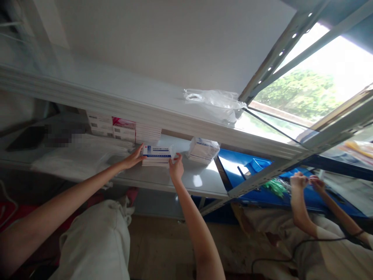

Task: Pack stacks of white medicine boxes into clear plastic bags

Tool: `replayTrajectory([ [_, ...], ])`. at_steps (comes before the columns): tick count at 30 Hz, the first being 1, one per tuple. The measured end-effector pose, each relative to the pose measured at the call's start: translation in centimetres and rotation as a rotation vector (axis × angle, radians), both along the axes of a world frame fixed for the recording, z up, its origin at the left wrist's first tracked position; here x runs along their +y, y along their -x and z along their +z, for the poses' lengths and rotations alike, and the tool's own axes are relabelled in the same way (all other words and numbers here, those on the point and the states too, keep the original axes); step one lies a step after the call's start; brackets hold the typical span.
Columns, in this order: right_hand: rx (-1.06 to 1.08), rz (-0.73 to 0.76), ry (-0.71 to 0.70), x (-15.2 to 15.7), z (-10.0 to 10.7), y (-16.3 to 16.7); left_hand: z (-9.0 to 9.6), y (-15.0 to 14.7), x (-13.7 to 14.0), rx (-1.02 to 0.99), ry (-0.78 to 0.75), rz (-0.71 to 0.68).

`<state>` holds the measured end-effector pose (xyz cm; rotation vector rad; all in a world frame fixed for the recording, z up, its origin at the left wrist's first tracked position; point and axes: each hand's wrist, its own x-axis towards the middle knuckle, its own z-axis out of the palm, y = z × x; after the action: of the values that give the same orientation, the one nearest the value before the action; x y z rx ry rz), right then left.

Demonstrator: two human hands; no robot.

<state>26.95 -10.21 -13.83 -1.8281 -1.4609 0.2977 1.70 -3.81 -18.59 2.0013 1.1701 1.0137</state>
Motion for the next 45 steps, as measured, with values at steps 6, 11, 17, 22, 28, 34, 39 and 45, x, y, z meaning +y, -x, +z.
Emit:
replayTrajectory([
  [6,-0.607,0.286,-0.245,-1.8,1.8,2.1,0.3,0.7,1.0,-0.045,-0.058,0.363],
  [11,-0.822,0.612,-0.223,-0.6,1.6,4.9,0.6,0.7,1.8,0.012,0.027,0.279],
  [17,-0.798,0.565,-0.175,1.5,0.3,6.4,1.8,0.2,0.9,0.005,-0.027,0.38],
  [22,-0.78,0.529,-0.193,1.8,-0.3,6.6,1.9,-1.1,-0.9,-0.026,-0.084,0.459],
  [28,-0.725,0.446,-0.21,2.3,-0.9,6.7,2.0,-2.4,-2.4,-0.006,-0.048,0.462],
  [34,-0.636,0.46,-0.261,1.5,0.3,4.9,2.2,-2.2,-3.0,-0.059,0.0,0.348],
  [39,-0.36,0.043,-0.218,-0.3,-0.5,0.9,0.8,-1.7,-3.4,0.0,-0.062,0.419],
  [45,-0.048,0.133,0.067,-0.6,-3.4,-1.8,0.1,-1.5,-3.4,0.279,0.003,0.409],
])
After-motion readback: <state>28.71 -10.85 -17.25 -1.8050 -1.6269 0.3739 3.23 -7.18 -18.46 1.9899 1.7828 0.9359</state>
